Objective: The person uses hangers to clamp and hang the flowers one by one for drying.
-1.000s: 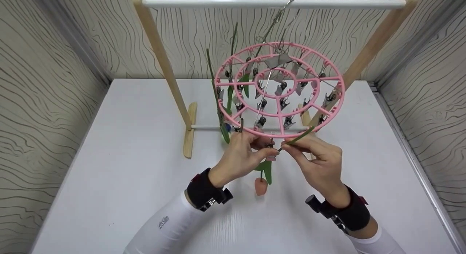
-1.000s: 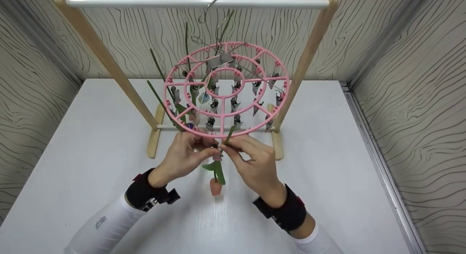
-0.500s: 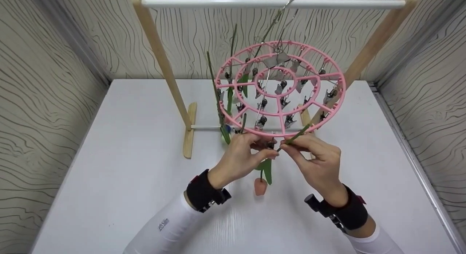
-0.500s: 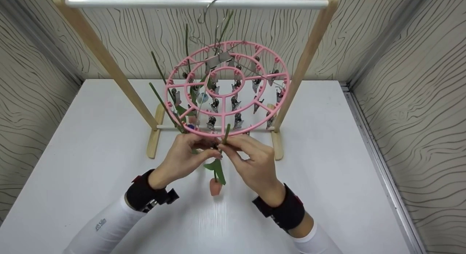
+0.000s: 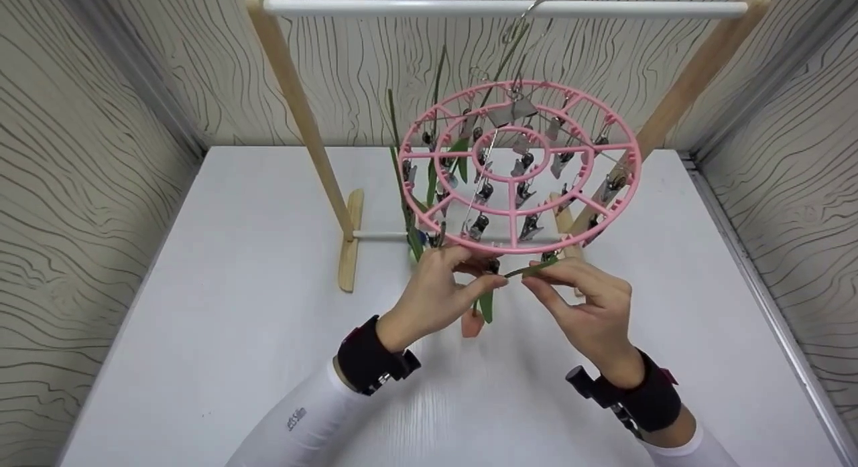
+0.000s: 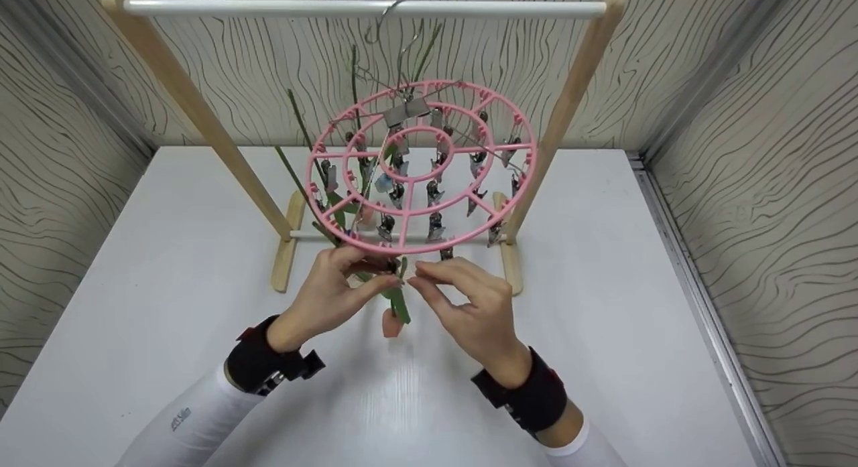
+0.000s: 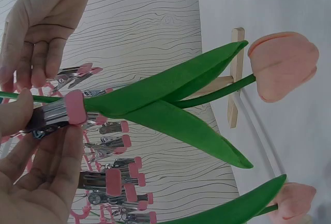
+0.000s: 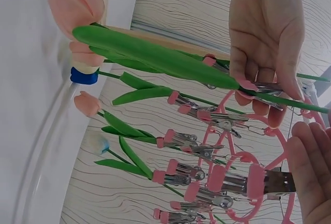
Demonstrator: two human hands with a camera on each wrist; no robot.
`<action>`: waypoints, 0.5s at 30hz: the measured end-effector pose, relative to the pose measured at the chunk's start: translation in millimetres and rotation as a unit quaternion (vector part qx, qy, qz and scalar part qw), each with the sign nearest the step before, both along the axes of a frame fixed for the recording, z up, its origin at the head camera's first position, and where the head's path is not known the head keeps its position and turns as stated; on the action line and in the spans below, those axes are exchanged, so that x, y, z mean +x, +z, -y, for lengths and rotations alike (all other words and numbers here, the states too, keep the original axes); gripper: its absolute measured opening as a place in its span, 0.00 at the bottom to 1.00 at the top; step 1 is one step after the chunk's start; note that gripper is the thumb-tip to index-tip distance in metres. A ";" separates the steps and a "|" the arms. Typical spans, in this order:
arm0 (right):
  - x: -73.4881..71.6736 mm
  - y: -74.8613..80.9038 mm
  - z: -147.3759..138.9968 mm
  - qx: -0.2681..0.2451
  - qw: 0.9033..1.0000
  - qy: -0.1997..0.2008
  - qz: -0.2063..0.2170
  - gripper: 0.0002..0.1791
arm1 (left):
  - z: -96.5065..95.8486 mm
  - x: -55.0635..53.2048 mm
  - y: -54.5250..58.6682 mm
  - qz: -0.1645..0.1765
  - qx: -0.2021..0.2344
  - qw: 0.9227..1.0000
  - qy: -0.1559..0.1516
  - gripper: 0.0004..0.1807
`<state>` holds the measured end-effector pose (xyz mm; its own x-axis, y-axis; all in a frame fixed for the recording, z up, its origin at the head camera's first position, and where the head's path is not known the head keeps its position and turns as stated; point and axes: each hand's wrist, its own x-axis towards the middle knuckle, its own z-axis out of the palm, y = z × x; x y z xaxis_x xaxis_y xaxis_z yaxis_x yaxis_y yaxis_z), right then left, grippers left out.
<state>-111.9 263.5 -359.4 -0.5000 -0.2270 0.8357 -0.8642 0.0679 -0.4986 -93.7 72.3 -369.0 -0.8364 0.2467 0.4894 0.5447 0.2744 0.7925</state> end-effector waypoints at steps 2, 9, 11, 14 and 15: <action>0.4 -2.9 -2.7 0.000 1.000 0.005 0.004 0.09 | 1.3 -1.1 -4.5 0.002 -0.003 1.000 0.006 0.13; 2.2 -16.7 -13.6 0.016 1.000 0.001 0.017 0.11 | 7.6 -1.5 -18.5 0.009 0.006 1.000 0.016 0.16; 2.4 -21.1 -17.1 0.027 0.999 -0.006 0.024 0.12 | 9.7 4.3 -13.1 0.010 0.014 1.000 0.016 0.17; 2.2 -28.2 -23.2 0.046 0.998 -0.013 0.033 0.14 | 13.6 13.1 -7.7 0.001 0.008 1.000 0.026 0.19; 1.9 -30.4 -25.5 0.051 0.998 -0.015 0.035 0.14 | 15.5 15.8 -7.2 0.000 0.006 1.000 0.029 0.19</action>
